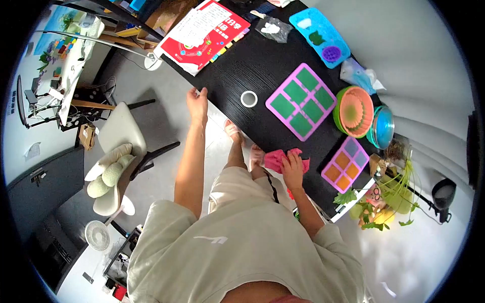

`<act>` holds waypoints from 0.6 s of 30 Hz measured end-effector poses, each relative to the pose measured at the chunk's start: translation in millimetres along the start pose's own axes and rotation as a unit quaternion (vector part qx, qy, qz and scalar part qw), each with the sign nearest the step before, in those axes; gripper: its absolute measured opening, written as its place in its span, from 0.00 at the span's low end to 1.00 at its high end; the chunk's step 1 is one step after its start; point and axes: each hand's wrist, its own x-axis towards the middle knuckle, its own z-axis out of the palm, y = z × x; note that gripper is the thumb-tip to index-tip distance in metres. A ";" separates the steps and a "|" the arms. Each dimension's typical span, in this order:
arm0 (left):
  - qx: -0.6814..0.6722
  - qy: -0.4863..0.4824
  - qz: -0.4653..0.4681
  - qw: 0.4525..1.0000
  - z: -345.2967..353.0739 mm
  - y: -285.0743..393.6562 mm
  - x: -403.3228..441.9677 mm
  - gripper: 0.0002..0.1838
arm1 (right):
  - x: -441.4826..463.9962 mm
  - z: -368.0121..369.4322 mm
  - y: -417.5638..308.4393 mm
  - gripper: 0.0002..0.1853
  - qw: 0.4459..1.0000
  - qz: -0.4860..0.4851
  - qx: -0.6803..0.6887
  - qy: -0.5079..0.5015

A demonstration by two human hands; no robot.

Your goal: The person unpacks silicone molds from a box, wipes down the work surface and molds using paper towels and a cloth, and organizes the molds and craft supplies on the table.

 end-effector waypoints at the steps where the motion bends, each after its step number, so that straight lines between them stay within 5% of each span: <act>1: -0.028 -0.009 -0.019 0.999 0.1 -9.9 -19.5 0.30 | -20.1 -0.7 12.0 0.23 1.000 0.010 -0.016 -0.013; 7: -0.026 -0.070 -0.083 0.994 -10.3 -95.5 -105.6 0.29 | -57.3 -4.8 34.8 0.21 0.998 -0.006 -0.011 0.062; 18: 0.031 -0.120 -0.061 0.990 -40.1 -121.4 -231.7 0.25 | 121.7 26.7 -35.8 0.16 0.980 -0.102 0.055 0.159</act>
